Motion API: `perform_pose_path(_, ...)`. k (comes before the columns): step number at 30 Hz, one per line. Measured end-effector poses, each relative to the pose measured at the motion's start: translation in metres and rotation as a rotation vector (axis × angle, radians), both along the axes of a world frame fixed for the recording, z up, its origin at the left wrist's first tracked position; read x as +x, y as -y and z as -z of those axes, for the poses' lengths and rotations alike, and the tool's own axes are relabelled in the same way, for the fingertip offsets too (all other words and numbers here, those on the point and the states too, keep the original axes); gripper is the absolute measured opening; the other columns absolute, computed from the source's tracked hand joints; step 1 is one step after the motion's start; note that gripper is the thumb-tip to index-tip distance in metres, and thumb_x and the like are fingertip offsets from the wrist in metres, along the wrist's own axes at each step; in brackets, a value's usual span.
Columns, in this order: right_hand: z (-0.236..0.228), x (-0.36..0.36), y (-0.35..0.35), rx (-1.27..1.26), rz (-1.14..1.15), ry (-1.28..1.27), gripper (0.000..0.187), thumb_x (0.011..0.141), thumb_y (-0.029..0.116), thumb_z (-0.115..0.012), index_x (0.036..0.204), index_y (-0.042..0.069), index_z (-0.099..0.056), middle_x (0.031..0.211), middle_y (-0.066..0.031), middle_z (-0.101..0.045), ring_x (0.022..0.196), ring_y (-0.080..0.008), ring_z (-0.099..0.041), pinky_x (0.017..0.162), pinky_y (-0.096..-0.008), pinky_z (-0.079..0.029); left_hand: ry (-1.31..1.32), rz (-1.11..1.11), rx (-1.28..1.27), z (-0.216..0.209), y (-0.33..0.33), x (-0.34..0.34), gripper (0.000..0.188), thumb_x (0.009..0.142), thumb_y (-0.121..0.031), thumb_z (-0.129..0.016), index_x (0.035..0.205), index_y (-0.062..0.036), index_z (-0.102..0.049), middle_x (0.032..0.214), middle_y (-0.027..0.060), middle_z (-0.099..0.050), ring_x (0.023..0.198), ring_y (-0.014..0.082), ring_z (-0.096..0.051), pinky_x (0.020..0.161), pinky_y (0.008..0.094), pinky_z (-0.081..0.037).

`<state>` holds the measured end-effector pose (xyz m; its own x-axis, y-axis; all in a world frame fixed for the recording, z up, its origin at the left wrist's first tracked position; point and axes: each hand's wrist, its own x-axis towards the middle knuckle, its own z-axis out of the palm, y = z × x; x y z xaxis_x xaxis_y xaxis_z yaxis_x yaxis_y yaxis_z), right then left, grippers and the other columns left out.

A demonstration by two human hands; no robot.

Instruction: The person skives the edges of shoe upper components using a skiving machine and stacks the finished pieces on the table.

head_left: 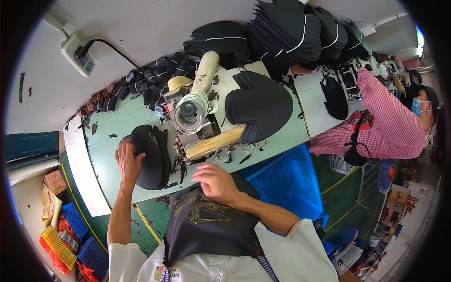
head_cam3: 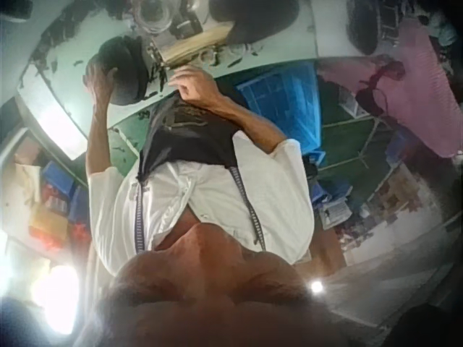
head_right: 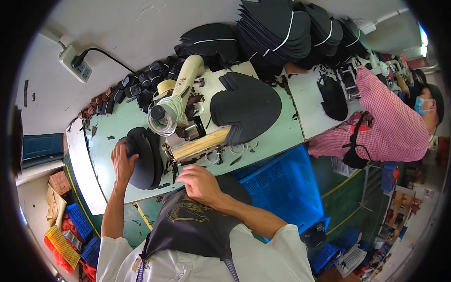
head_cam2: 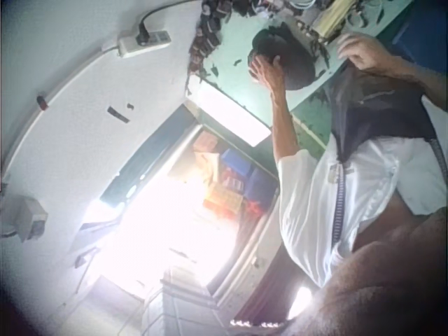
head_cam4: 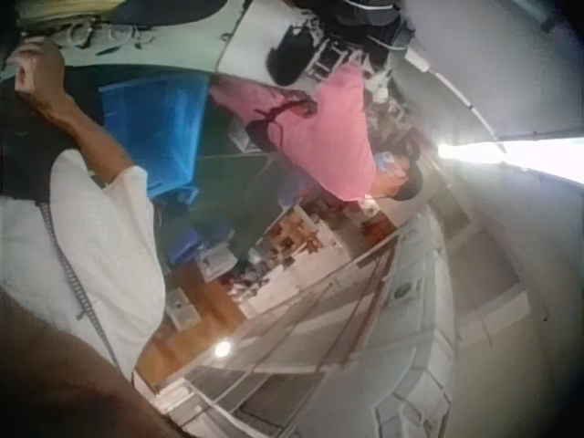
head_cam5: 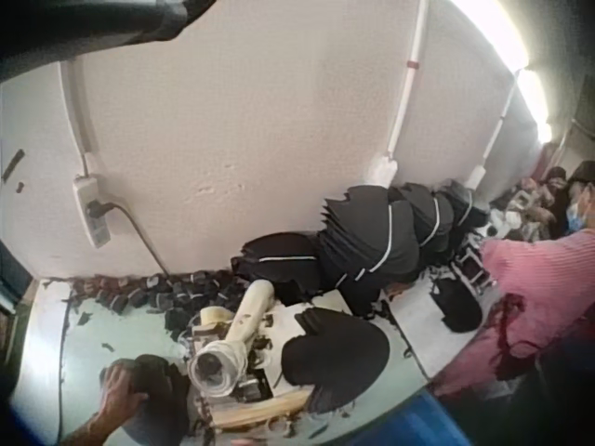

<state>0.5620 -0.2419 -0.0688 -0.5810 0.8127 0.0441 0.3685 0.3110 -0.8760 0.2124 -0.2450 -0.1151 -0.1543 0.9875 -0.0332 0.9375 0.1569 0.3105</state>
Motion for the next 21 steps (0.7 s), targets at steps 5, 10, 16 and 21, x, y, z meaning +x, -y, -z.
perform_pose_path(5, 0.015, -0.012, -0.006, -0.182, -0.086, -0.084, 0.026, 0.092, 0.009, -0.067, 0.115, 0.017, -0.076, 0.140, -0.0133, -0.060, 0.127, -0.0303, -0.059, 0.105, -0.0413, -0.048, 0.427, 0.187, -0.474, -0.092, -0.031, 0.042, 0.028, 0.084, -0.003, -0.071, 0.111, -0.0037, -0.062, 0.100, 0.0172, -0.073, 0.099, 0.0382, -0.070, 0.087, 0.0428, -0.053)
perform_pose_path(10, 0.004, -0.008, -0.021, -0.881, 0.060, -0.266, 0.030, 0.099, 0.009, -0.063, 0.129, 0.008, -0.067, 0.117, -0.0028, -0.068, 0.097, -0.0093, -0.065, 0.089, -0.0274, -0.053, 0.628, 0.369, -0.495, -0.099, -0.068, 0.090, 0.021, 0.086, -0.020, -0.074, 0.101, -0.0055, -0.077, 0.092, 0.0139, -0.076, 0.087, 0.0325, -0.072, 0.080, 0.0403, -0.054)
perform_pose_path(16, 0.005, -0.015, -0.030, -1.104, 0.227, -0.481, 0.029, 0.101, 0.008, -0.062, 0.130, 0.010, -0.067, 0.110, 0.0007, -0.068, 0.094, -0.0087, -0.063, 0.084, -0.0283, -0.055, 0.397, 0.343, -0.451, -0.082, -0.086, 0.101, 0.020, 0.085, -0.022, -0.075, 0.100, -0.0095, -0.079, 0.093, 0.0123, -0.076, 0.088, 0.0290, -0.073, 0.081, 0.0388, -0.055)
perform_pose_path(21, 0.002, -0.020, -0.038, -1.200, 0.272, -0.545, 0.029, 0.101, 0.009, -0.063, 0.129, 0.009, -0.066, 0.113, 0.0003, -0.068, 0.101, -0.0092, -0.063, 0.084, -0.0293, -0.055, 0.309, 0.384, -0.482, -0.086, -0.104, 0.105, 0.019, 0.085, -0.026, -0.075, 0.099, -0.0130, -0.078, 0.091, 0.0110, -0.076, 0.086, 0.0314, -0.073, 0.078, 0.0426, -0.056)
